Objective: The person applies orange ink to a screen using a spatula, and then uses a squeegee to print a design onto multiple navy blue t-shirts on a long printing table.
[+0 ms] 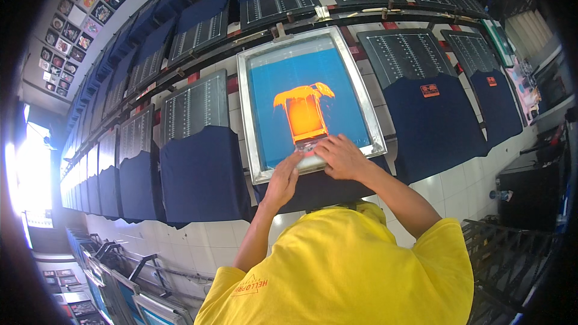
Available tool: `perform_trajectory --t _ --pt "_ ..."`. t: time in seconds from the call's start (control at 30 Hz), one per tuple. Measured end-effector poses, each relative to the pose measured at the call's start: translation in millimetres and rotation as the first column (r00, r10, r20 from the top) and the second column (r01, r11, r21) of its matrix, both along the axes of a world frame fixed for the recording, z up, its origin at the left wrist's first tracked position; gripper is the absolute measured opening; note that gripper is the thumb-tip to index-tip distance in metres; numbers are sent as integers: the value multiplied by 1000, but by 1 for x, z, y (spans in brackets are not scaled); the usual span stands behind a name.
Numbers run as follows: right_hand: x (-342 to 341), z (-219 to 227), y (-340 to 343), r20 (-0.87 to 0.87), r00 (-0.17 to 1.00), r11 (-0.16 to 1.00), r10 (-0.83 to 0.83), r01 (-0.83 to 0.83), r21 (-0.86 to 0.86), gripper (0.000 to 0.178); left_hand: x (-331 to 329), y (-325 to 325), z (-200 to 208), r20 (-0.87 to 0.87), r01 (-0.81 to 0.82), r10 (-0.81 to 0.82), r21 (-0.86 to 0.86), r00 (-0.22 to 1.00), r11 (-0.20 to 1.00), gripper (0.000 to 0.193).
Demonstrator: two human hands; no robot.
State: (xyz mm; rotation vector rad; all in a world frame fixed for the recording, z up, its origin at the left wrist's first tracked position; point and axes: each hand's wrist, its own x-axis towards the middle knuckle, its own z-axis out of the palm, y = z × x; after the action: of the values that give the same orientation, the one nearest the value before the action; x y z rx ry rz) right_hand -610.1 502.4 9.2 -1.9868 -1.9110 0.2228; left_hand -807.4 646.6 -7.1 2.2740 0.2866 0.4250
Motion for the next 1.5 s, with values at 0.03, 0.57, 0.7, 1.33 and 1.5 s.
perform_trajectory --t 0.03,0.57,0.7,1.33,1.5 --pt "2 -3 7 38 999 997 -23 20 77 40 8 2 0 -21 -17 17 3 1000 1000 35" --pt "7 -39 27 184 969 943 -167 103 316 20 30 3 -32 -71 -128 159 325 985 937 44" --pt "51 -39 82 147 972 939 -184 130 319 21 76 63 -39 -34 -145 178 439 983 887 29" --pt "1 -36 18 85 982 952 -168 139 273 26 28 -3 -29 6 -155 164 352 987 923 44" --pt "47 -33 77 131 978 956 -161 121 269 24 75 56 -31 31 -191 196 406 980 894 29"
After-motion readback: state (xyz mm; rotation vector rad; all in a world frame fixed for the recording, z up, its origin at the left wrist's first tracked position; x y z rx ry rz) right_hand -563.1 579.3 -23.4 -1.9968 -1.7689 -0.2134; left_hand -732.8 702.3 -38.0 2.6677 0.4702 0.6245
